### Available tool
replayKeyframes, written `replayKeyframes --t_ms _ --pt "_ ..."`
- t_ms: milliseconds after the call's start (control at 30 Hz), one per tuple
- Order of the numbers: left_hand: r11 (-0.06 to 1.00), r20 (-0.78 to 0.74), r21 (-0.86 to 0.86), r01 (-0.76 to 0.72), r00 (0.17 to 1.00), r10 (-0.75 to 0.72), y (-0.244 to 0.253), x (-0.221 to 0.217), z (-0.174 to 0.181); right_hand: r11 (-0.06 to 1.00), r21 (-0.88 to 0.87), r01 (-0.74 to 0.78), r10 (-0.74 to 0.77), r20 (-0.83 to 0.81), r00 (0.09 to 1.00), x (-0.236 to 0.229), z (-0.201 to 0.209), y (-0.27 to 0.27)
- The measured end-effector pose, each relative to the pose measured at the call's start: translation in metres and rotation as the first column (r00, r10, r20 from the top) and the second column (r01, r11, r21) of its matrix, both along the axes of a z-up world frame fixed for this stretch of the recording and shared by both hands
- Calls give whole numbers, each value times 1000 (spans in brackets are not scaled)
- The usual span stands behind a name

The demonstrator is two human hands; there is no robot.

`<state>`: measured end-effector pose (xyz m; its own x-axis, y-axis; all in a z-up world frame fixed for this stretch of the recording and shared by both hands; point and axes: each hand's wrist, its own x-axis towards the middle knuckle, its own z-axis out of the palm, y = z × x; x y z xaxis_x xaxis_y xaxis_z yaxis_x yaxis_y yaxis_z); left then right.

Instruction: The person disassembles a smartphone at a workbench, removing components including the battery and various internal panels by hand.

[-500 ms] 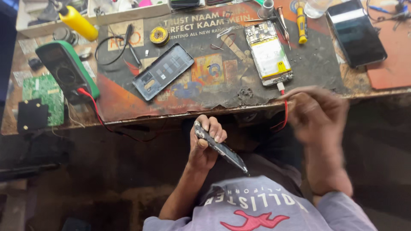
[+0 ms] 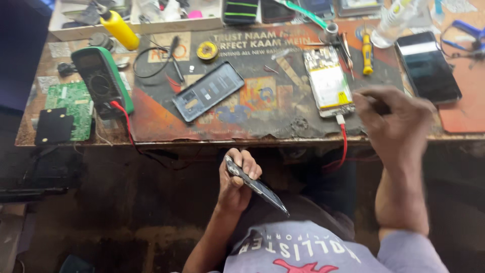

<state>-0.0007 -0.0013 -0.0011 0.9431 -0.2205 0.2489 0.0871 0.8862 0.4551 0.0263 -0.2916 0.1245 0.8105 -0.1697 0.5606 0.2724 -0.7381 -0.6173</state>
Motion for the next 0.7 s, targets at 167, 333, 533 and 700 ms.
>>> replayKeyframes --t_ms 167,333,533,700 --pt "999 -18 44 21 1000 -20 3 2 2 907 -321 273 -298 -32 954 -38 -33 3" --pt "997 -43 46 68 997 -66 0 0 -1 829 -440 345 -366 40 930 -39 -64 19" --pt "997 3 18 69 998 -69 -5 -3 2 763 -545 347 -358 91 929 -28 -78 18" --pt "995 -20 77 68 998 -66 6 -1 -7 755 -538 375 -355 145 924 -35 -92 7"
